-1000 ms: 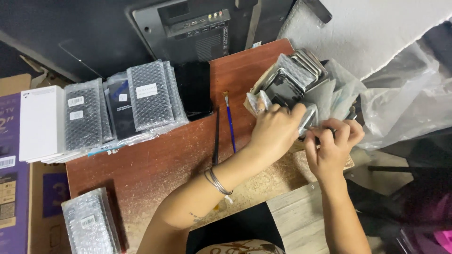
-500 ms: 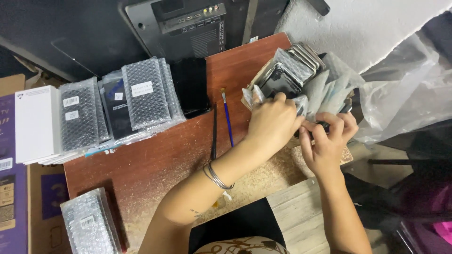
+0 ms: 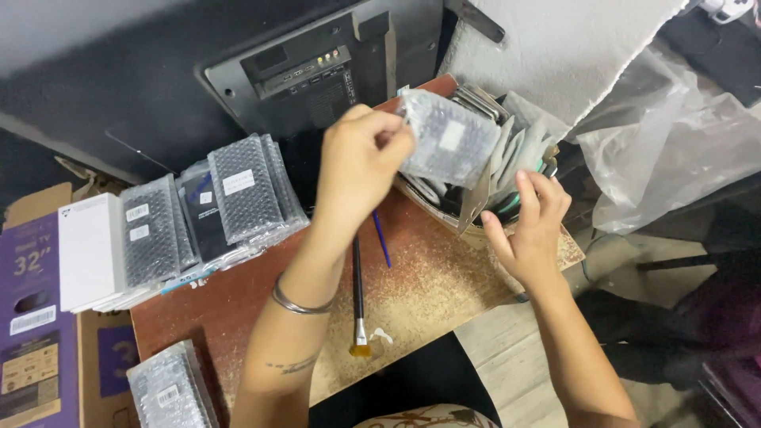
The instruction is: Cleaning phone components with a brush, inserting batteries, and organizing parts for packaging.
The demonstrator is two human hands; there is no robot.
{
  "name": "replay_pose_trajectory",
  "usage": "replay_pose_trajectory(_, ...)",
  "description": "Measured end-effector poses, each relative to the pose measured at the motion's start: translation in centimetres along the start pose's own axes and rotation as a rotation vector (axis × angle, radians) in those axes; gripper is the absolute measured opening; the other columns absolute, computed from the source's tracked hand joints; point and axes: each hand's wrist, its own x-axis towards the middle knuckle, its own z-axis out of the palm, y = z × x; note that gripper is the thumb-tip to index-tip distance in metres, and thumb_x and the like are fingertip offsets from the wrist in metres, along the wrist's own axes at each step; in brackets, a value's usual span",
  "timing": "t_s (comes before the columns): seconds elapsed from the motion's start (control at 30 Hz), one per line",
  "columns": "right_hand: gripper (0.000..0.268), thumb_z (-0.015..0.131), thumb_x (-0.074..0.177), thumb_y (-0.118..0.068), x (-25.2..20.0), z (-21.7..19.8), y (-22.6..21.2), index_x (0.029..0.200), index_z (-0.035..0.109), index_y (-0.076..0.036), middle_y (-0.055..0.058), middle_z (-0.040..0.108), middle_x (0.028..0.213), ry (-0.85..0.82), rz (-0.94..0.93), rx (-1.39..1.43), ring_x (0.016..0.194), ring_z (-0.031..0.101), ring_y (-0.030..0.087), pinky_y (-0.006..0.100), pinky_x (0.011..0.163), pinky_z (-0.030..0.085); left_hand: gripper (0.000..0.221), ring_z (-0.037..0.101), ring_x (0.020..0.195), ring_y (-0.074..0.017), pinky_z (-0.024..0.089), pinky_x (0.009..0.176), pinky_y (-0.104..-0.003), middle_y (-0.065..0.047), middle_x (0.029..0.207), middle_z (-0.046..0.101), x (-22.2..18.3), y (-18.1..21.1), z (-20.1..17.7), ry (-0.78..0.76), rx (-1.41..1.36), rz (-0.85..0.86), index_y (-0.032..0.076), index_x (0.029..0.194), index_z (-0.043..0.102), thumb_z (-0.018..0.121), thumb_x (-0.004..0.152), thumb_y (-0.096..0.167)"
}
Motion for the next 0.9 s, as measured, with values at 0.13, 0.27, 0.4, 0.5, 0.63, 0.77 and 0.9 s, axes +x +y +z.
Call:
replay_pose_trajectory(0.13, 0.059, 0.067, 0.084, -0.016, 1.5, -1.1, -2.4, 0.131, 0.038, 0.005, 0.023, 0.04, 0.121, -0.009, 0.082, 0.093, 0.111, 0.037, 0.042, 0.051, 0.095, 0.026, 0.01, 0.046, 0.069, -0.0073, 0.044, 0.065, -0.022, -0.003, 0.063, 0.047, -1.2, -0.1, -4.1, 0.113, -0.396, -0.058, 0.005, 0.077, 0.068, 0.059, 0.073, 0.003)
replay_pose_trajectory(0.27, 0.043, 0.062, 0.087, -0.005, 1.8, -2.4, -4.9, 0.126, 0.046, 0.005, 0.02, 0.043, 0.121, 0.076, 0.136, 0.089, 0.111, 0.036, 0.039, 0.05, 0.097, 0.025, 0.011, 0.044, 0.075, -0.0078, 0.043, 0.071, -0.023, -0.003, 0.069, 0.048, -4.8, -0.5, -6.3, 0.153, -0.541, -0.099, 0.001, 0.082, 0.067, 0.058, 0.078, 0.0)
replay_pose_trajectory(0.4, 0.034, 0.047, 0.093, -0.014, 1.9, -2.7, -9.7, 0.115, 0.052, 0.012, 0.022, 0.051, 0.105, 0.147, 0.358, 0.648, 0.102, 0.052, 0.03, 0.04, 0.092, 0.043, 0.009, 0.045, 0.081, -0.0108, 0.043, 0.076, -0.027, -0.006, 0.075, 0.051, -9.9, -1.5, -7.4, 0.169, -0.578, -0.14, 0.0, 0.085, 0.067, 0.058, 0.082, 0.003)
replay_pose_trajectory(0.5, 0.03, 0.055, 0.087, -0.011, -0.1, -1.4, -10.6, 0.11, 0.055, 0.008, 0.016, 0.061, 0.093, 0.084, 0.612, 0.95, 0.084, 0.058, 0.017, 0.032, 0.078, 0.05, 0.008, 0.046, 0.088, -0.013, 0.043, 0.082, -0.029, -0.008, 0.083, 0.053, -13.9, -2.1, -8.0, 0.146, -0.67, -0.233, 0.0, 0.087, 0.064, 0.059, 0.082, 0.004)
replay_pose_trajectory(0.63, 0.014, 0.063, 0.081, 0.0, -1.6, 0.8, -10.3, 0.093, 0.062, 0.005, 0.013, 0.062, 0.072, -0.044, 0.699, 1.112, 0.051, 0.056, 0.014, 0.025, 0.043, 0.049, 0.013, 0.05, 0.097, -0.0162, 0.045, 0.089, -0.033, -0.01, 0.094, 0.056, -19.0, -5.3, -9.1, 0.093, -0.821, -0.337, -0.002, 0.09, 0.064, 0.066, 0.079, 0.006)
replay_pose_trajectory(0.77, 0.006, 0.067, 0.085, -0.005, -3.9, 4.3, -11.1, 0.088, 0.066, 0.0, 0.005, 0.05, 0.052, -0.197, 0.767, 0.975, 0.044, 0.048, 0.008, 0.019, 0.042, 0.043, 0.017, 0.051, 0.096, -0.0177, 0.046, 0.087, -0.037, -0.012, 0.094, 0.059, -23.6, -7.7, -10.0, 0.169, -0.728, -0.415, -0.001, 0.089, 0.067, 0.07, 0.074, 0.006)
replay_pose_trajectory(0.9, 0.011, 0.067, 0.089, -0.006, -4.9, 6.6, -11.9, 0.078, 0.067, -0.006, 0.003, 0.035, 0.043, -0.258, 0.807, 0.739, 0.042, 0.031, 0.007, 0.019, 0.041, 0.026, 0.01, 0.056, 0.084, -0.016, 0.051, 0.076, -0.033, -0.01, 0.088, 0.059, -26.4, -9.1, -10.6, 0.359, -0.746, -0.642, 0.0, 0.082, 0.066, 0.069, 0.076, 0.008)
